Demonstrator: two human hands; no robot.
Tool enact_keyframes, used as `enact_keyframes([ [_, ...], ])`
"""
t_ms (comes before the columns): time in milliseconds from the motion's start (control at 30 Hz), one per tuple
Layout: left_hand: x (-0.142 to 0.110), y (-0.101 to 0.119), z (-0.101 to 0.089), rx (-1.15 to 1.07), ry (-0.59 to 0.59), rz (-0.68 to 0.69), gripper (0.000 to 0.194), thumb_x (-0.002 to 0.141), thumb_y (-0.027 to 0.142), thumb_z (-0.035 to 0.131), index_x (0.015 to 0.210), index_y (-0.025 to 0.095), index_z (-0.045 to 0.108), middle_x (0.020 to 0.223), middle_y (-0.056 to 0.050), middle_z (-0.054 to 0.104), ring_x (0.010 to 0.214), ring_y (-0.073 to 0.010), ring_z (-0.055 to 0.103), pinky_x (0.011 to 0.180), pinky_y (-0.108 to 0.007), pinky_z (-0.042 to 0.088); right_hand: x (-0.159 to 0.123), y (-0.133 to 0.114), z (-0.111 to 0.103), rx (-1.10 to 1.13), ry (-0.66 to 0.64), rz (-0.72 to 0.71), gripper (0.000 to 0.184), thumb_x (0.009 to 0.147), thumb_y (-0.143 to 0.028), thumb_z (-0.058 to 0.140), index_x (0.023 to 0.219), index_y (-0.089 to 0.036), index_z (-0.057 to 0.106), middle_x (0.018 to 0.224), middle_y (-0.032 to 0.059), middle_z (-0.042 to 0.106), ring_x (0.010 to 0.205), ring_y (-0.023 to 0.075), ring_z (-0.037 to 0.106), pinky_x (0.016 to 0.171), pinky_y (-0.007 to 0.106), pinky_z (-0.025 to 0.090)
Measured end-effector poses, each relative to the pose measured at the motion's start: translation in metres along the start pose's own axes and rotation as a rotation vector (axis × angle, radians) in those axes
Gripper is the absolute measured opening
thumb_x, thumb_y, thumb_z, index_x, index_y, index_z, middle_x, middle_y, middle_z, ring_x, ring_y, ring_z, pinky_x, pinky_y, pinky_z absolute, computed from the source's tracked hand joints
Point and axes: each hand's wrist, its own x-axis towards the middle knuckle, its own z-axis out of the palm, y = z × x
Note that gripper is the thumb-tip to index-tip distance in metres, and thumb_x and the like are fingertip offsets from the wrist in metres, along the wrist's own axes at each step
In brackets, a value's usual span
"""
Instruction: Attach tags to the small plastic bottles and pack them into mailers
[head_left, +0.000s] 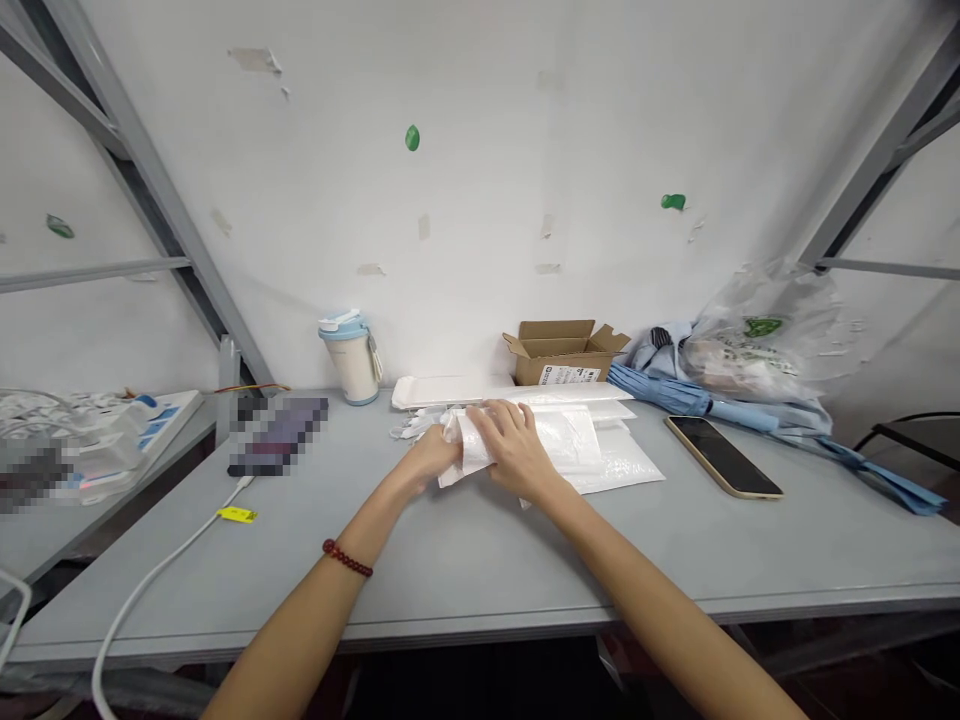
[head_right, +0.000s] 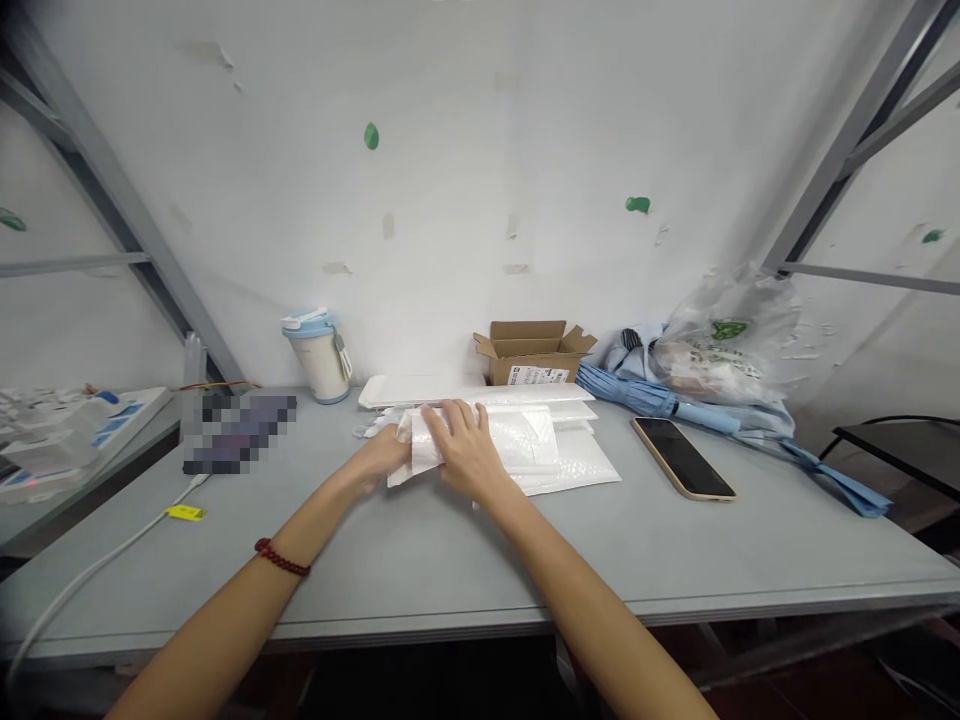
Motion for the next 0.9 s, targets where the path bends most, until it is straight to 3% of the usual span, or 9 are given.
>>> enact_keyframes([
  [167, 0.008, -0.002, -0.013, -0.21, -0.009, -0.164, 0.031, 0.063, 0.043, 0.07, 0.077, 0.016, 0.061, 0.061, 0.0, 0.058, 0.055, -0.0126, 0.051, 0.047, -0.022, 0.035, -0.001, 0.004, 0.003, -0.163, 0.028, 0.055, 0.058, 0.073, 0.001, 0.04, 0.128, -0.014, 0.044, 0.137, 0.0208, 0.038, 0.127, 0.0302, 0.029, 0.097, 0.053, 0.023],
  [367, 0.007, 0.006, -0.023, -0.407, 0.002, -0.049, 0.034, 0.065, 0.045, 0.069, 0.062, 0.014, 0.055, 0.055, 0.002, 0.053, 0.05, -0.009, 0.05, 0.048, -0.021, 0.037, -0.001, 0.003, 0.005, -0.206, -0.037, 0.171, 0.054, 0.076, -0.005, 0.046, 0.128, -0.018, 0.047, 0.129, 0.0187, 0.045, 0.115, 0.0305, 0.039, 0.093, 0.05, 0.028],
  [500, 0.004, 0.009, -0.018, -0.399, -0.022, -0.024, 0.032, 0.065, 0.042, 0.07, 0.068, 0.012, 0.059, 0.066, -0.002, 0.059, 0.056, -0.0098, 0.055, 0.051, -0.021, 0.041, 0.0, 0.003, 0.005, -0.208, -0.081, 0.185, 0.048, 0.077, -0.007, 0.046, 0.124, -0.017, 0.049, 0.121, 0.017, 0.05, 0.108, 0.0283, 0.043, 0.093, 0.049, 0.029],
  [667, 0.006, 0.006, -0.016, -0.319, 0.137, -0.073, 0.031, 0.062, 0.041, 0.071, 0.068, 0.013, 0.058, 0.066, -0.002, 0.059, 0.057, -0.0105, 0.055, 0.047, -0.02, 0.04, 0.0, 0.003, 0.006, -0.176, -0.144, 0.166, 0.044, 0.078, -0.006, 0.043, 0.12, -0.014, 0.051, 0.114, 0.0152, 0.056, 0.104, 0.0258, 0.047, 0.096, 0.048, 0.027],
  [833, 0.006, 0.001, -0.016, -0.25, 0.046, -0.124, 0.031, 0.059, 0.04, 0.073, 0.07, 0.012, 0.064, 0.064, -0.002, 0.06, 0.057, -0.0123, 0.053, 0.048, -0.023, 0.04, -0.001, 0.0, 0.008, -0.186, -0.103, 0.132, 0.044, 0.078, -0.006, 0.045, 0.122, -0.014, 0.049, 0.116, 0.0154, 0.056, 0.106, 0.0252, 0.048, 0.096, 0.045, 0.028],
  [900, 0.006, 0.0, -0.014, -0.255, 0.062, -0.102, 0.027, 0.057, 0.035, 0.073, 0.065, 0.012, 0.063, 0.059, -0.001, 0.058, 0.054, -0.0113, 0.051, 0.049, -0.024, 0.04, -0.002, -0.002, 0.01, -0.203, -0.084, 0.109, 0.045, 0.079, -0.005, 0.043, 0.123, -0.014, 0.048, 0.119, 0.0164, 0.055, 0.109, 0.0256, 0.047, 0.096, 0.045, 0.028],
])
